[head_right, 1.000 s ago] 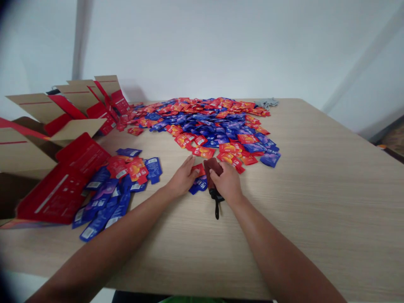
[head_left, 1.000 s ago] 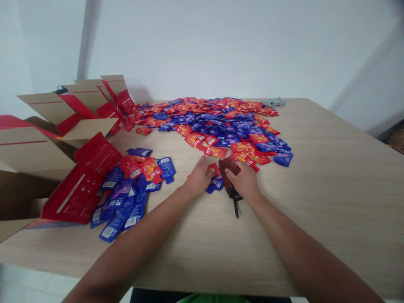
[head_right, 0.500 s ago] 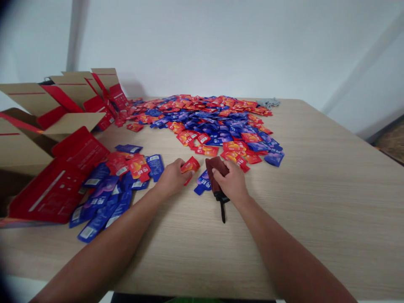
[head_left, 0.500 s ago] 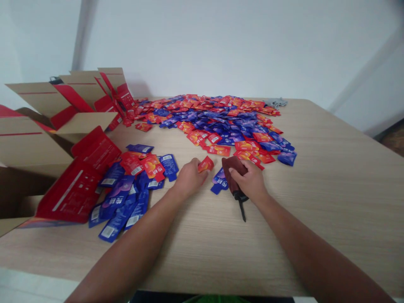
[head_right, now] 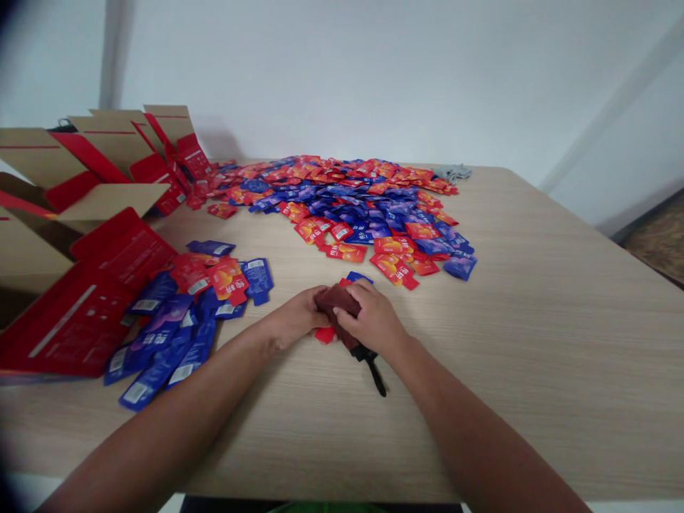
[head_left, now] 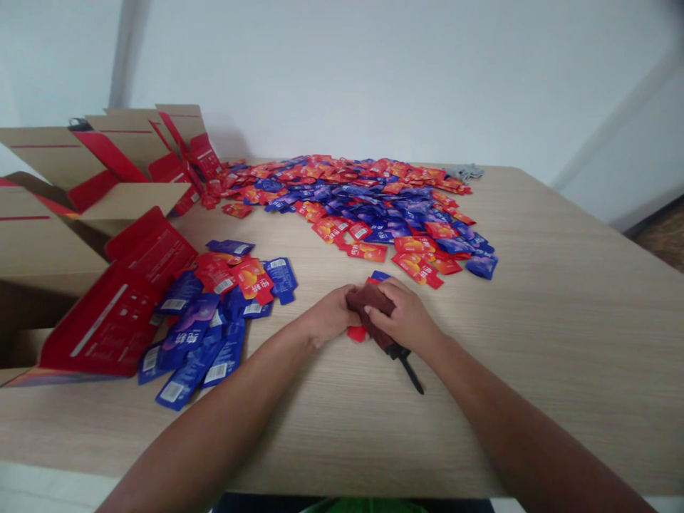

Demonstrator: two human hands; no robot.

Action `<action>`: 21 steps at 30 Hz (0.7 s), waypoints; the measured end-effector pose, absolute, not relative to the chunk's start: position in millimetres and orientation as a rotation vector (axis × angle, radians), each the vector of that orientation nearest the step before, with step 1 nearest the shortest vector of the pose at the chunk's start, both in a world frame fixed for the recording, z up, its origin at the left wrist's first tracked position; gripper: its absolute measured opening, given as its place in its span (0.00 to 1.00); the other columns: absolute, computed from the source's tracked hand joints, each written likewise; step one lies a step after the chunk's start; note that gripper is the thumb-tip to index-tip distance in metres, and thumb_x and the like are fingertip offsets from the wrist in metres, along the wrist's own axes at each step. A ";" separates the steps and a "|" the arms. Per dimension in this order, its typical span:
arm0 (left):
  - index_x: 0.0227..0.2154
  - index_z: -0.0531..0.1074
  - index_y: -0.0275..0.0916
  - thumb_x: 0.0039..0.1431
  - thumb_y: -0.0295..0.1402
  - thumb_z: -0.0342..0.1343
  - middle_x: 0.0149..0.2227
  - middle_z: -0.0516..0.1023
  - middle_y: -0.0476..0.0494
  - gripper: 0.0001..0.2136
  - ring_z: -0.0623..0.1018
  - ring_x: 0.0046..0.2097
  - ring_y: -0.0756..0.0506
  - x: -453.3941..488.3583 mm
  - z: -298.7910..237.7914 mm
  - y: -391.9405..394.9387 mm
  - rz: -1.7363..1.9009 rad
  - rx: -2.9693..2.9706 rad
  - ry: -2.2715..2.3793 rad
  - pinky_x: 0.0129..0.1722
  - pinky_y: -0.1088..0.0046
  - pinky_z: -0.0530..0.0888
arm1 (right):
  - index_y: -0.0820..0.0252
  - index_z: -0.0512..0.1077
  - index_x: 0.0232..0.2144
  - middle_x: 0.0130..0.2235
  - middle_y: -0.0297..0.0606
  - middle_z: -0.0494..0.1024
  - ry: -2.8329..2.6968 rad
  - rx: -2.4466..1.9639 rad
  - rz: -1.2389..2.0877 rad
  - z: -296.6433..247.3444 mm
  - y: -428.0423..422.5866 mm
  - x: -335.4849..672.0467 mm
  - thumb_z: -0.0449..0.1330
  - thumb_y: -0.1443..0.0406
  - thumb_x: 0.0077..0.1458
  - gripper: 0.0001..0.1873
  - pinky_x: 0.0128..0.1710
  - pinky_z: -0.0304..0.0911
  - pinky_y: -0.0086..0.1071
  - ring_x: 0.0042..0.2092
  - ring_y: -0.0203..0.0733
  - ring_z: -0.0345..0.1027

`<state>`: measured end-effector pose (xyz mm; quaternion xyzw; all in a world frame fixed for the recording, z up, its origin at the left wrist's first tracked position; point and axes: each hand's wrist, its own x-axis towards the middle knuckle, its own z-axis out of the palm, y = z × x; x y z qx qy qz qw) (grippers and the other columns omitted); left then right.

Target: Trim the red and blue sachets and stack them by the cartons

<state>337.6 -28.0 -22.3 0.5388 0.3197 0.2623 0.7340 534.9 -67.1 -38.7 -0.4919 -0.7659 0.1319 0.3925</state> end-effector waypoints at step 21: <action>0.45 0.75 0.33 0.46 0.25 0.67 0.32 0.83 0.40 0.20 0.81 0.28 0.46 334.5 -22.1 -24.8 0.509 1.174 0.732 0.28 0.73 0.78 | 0.55 0.75 0.48 0.44 0.41 0.80 -1.799 -1.401 0.296 -36.7 -59.8 540.5 0.64 0.58 0.63 0.13 0.46 0.68 0.41 0.45 0.50 0.74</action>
